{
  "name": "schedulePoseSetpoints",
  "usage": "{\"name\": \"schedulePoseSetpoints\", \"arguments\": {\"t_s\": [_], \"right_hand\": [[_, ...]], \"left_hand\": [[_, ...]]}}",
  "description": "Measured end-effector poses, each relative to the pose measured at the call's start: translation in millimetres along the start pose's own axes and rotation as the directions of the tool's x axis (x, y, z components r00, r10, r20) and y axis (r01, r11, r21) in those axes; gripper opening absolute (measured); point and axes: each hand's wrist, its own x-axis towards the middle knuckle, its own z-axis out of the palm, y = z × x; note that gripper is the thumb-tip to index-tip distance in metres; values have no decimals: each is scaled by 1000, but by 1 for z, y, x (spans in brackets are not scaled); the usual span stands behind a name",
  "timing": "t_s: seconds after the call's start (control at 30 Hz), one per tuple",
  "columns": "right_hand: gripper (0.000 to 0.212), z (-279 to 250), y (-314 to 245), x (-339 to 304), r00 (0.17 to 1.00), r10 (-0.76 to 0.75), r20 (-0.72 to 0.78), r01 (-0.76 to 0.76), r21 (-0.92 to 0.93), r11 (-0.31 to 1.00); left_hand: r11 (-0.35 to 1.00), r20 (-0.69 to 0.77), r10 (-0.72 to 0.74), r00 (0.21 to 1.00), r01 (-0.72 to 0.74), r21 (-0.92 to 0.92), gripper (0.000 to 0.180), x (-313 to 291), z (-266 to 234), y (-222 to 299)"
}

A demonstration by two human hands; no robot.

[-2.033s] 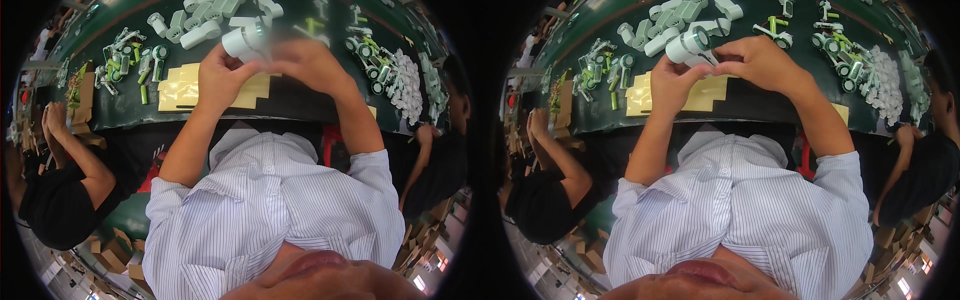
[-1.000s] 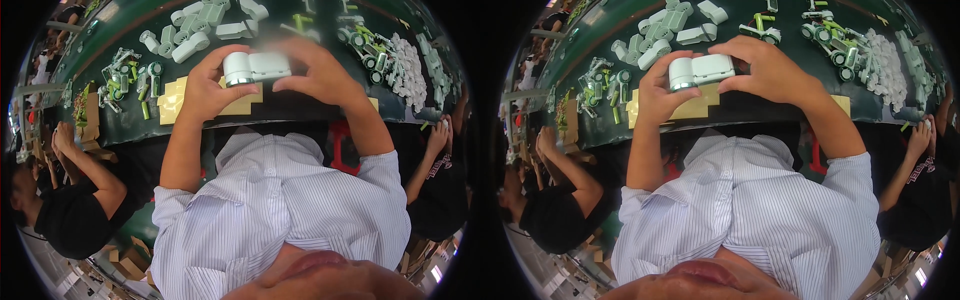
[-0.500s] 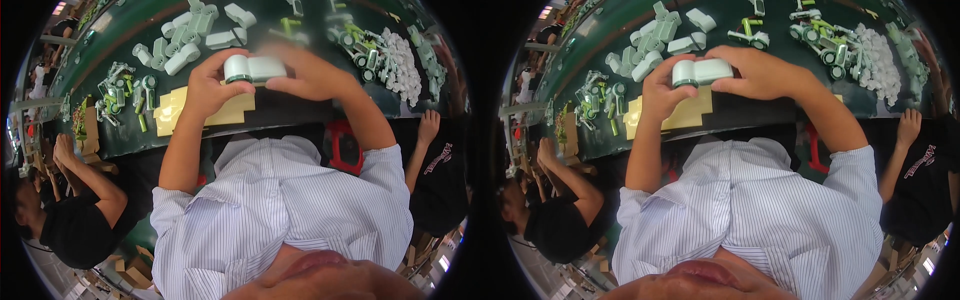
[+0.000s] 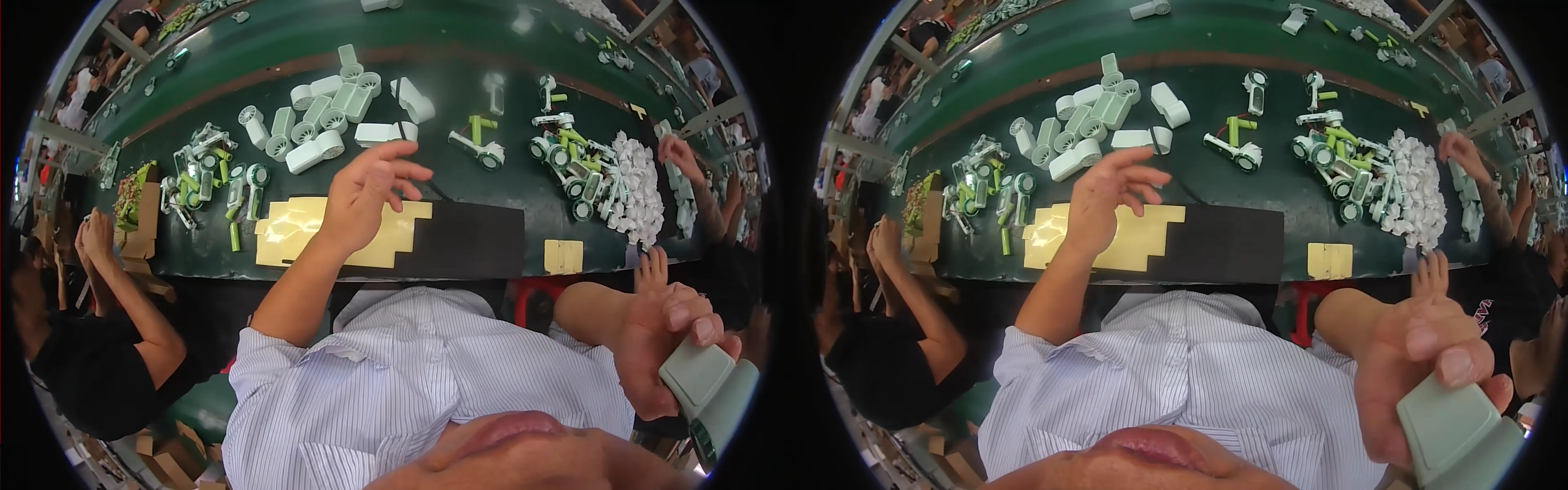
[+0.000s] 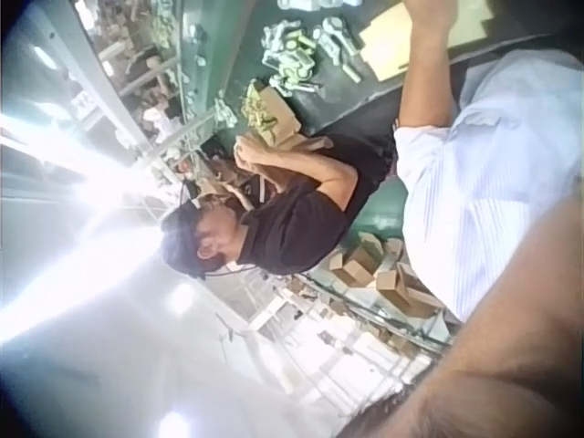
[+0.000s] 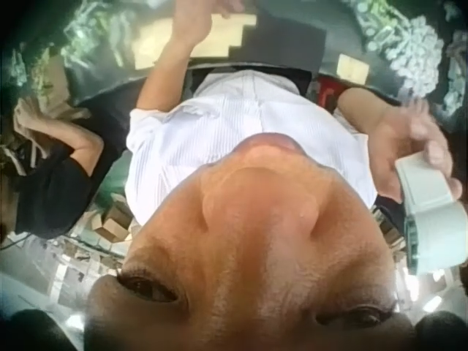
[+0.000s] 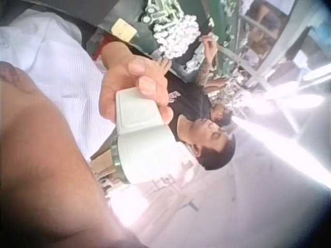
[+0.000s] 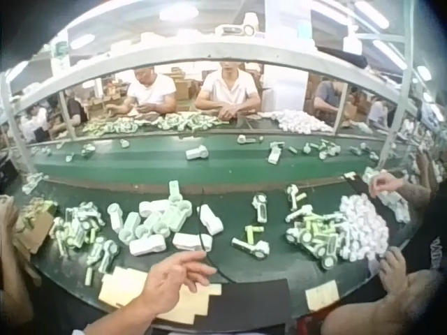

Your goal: The person assembles plastic toy components by hand, combining a toy casing, a battery, a plastic fan, and green plastic parts, referring to a yellow instruction sheet.

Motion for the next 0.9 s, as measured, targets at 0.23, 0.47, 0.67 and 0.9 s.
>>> {"name": "schedulePoseSetpoints", "arguments": {"t_s": [0.23,0.47,0.67,0.9], "right_hand": [[91,15,20,12,993,-60,101,65,-39,997],[93,27,56,8,997,-7,77,-2,106,994],[94,17,101,-4,957,227,181,-191,-200,961],[48,89,303,54,538,788,298,-500,-639,584]], "left_hand": [[994,32,-89,996,86,74,28,5,-8,-6],[992,-10,-123,992,123,22,26,9,-26,-28],[986,32,-167,985,167,20,26,11,-30,-27],[981,65,-192,979,190,35,32,7,-29,-29]]}}
